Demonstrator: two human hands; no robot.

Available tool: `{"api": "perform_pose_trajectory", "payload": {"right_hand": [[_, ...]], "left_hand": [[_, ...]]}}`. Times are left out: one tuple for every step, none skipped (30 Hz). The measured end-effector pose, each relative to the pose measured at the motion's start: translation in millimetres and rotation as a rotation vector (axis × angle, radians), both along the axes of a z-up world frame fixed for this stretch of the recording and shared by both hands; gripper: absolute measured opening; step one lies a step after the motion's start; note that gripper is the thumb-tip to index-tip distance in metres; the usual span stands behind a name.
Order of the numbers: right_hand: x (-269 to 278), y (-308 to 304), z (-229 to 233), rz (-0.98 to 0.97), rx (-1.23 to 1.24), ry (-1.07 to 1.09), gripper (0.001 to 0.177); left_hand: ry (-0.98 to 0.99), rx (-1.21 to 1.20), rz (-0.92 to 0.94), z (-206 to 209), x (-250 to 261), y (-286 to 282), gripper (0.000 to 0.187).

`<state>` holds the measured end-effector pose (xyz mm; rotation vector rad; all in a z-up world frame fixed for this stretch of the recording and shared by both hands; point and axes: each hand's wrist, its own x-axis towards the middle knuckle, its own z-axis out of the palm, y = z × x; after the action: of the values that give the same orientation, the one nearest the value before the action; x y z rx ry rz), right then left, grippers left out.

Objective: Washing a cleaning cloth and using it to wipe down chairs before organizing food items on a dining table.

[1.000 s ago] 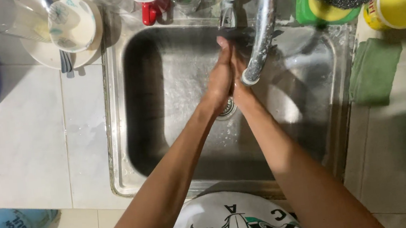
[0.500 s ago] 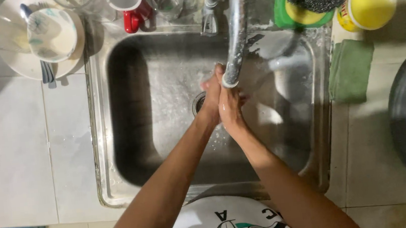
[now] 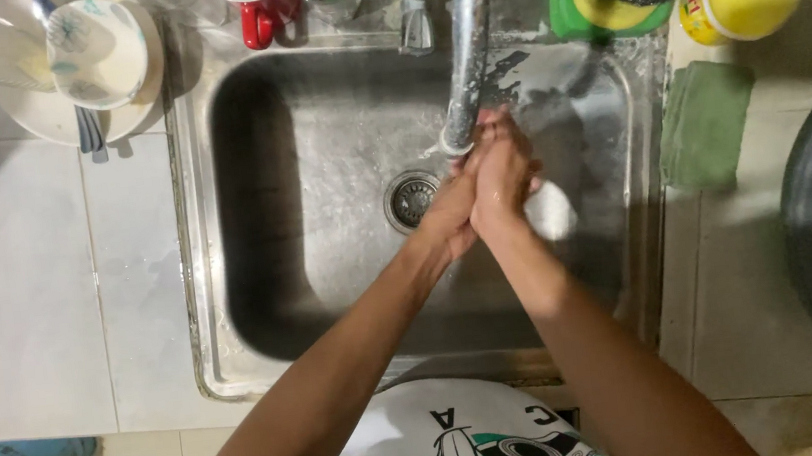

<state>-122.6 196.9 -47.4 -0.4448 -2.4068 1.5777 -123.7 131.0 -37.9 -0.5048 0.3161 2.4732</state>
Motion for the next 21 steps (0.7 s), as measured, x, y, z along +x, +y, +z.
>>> {"api": "perform_pose_trajectory", "payload": {"right_hand": [[2, 3, -2, -0.002, 0.003, 0.002, 0.045], [2, 5, -4, 0.062, 0.184, 0.099, 0.044], [2, 6, -6, 0.125, 0.365, 0.196, 0.042], [5, 6, 15, 0.127, 0.365, 0.2, 0.042], [8, 5, 36, 0.322, 0.188, 0.219, 0.041], [12, 4, 57, 0.512, 0.007, 0.236, 0.04], [13, 23, 25, 0.511, 0.005, 0.238, 0.04], [15, 44, -7, 0.594, 0.292, 0.063, 0.039], [17, 64, -39, 0.67, 0.577, -0.114, 0.04], [10, 71, -37, 0.666, 0.576, -0.118, 0.04], [2, 78, -35, 0.688, 0.625, 0.002, 0.035], [-6, 86, -33, 0.713, 0.673, 0.124, 0.029], [-19, 82, -27, 0.712, 0.673, 0.121, 0.029], [-34, 74, -22, 0.531, 0.473, -0.102, 0.026], [-50, 66, -16, 0.349, 0.268, -0.321, 0.024], [-66, 68, -19, 0.357, 0.264, -0.316, 0.024], [-82, 71, -22, 0.29, 0.178, -0.248, 0.02], [-98, 73, -25, 0.22, 0.091, -0.18, 0.017], [-117, 69, -19, 0.227, 0.086, -0.175, 0.017], [-134, 68, -13, 0.221, -0.079, -0.152, 0.021], [-151, 68, -7, 0.215, -0.243, -0.128, 0.028]], "left_hand": [[0.002, 0.003, -0.002, -7, 1, 5, 0.033], [0.064, -0.111, 0.015, -14, 2, 8, 0.035], [0.124, -0.225, 0.033, -22, 2, 11, 0.04], [0.128, -0.225, 0.035, -22, 0, 11, 0.04], [-0.001, -0.225, -0.017, -22, -2, 10, 0.037], [-0.133, -0.227, -0.07, -23, -2, 8, 0.035], [-0.131, -0.229, -0.07, -22, 0, 9, 0.035], [-0.12, -0.165, -0.056, -21, 3, 11, 0.037], [-0.108, -0.101, -0.042, -20, 7, 13, 0.041], [-0.11, -0.101, -0.047, -23, 13, 17, 0.041], [-0.123, -0.157, -0.044, -26, 19, 20, 0.037], [-0.135, -0.211, -0.037, -29, 24, 24, 0.033], [-0.137, -0.21, -0.039, -46, 28, 30, 0.033], [-0.096, -0.276, 0.024, -62, 30, 33, 0.027], [-0.055, -0.342, 0.087, -78, 33, 35, 0.022], [-0.053, -0.347, 0.095, -39, 21, 27, 0.022], [-0.128, -0.453, 0.055, 0, 10, 19, 0.024], [-0.204, -0.557, 0.016, 39, 0, 11, 0.029], [-0.202, -0.563, 0.023, 43, -3, 6, 0.029], [-0.135, -0.699, -0.066, 47, -5, 3, 0.021], [-0.067, -0.834, -0.154, 51, -7, 1, 0.026]]}}
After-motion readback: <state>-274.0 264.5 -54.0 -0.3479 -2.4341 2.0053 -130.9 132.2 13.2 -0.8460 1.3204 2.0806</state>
